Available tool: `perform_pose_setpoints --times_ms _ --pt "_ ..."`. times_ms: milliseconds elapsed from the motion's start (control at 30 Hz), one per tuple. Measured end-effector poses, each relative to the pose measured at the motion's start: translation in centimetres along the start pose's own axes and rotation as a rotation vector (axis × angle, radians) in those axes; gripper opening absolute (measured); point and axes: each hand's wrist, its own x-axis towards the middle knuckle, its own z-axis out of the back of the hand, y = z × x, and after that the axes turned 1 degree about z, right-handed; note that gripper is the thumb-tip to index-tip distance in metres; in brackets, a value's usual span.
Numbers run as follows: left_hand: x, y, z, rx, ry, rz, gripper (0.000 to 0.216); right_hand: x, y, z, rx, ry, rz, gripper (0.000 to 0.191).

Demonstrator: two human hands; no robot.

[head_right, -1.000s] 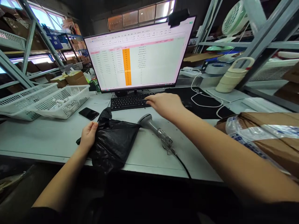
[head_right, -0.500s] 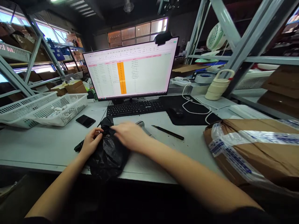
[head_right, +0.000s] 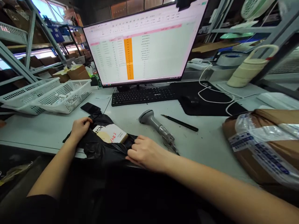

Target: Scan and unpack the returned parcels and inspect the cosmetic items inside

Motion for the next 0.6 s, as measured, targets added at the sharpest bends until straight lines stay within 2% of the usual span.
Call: perform_pose_setpoints --times_ms 133,233,300,367,467,600 --pt "0.2 0.4 -1.2 0.030 0.144 -0.004 0.027 -2.6 0.9 -0.7 0.105 0.062 -0.133 0.031" --pt "0.4 0.4 -1.9 -0.008 0.263 -0.017 0.031 -1.9 0.3 -0.3 0.251 0.069 -0.318 0.026" --pt "0.4 0.5 -1.9 -0.037 0.313 -0.012 0.035 -0.7 -0.5 0.1 0.231 0.093 -0.364 0.035" --pt "0.3 0.5 -1.6 -0.062 0.335 -0.005 0.037 0.8 -1.4 0.1 0.120 0.145 -0.285 0.043" --pt "0.1 0.3 -1.2 -0.108 0.355 -0.020 0.037 2.8 -2.7 -0.6 -0.005 0.218 -0.073 0.044" --pt "-0.5 -0.5 -0.8 -0.181 0.389 -0.056 0.039 4.4 -3.4 -1.5 -0.109 0.193 0.106 0.044"
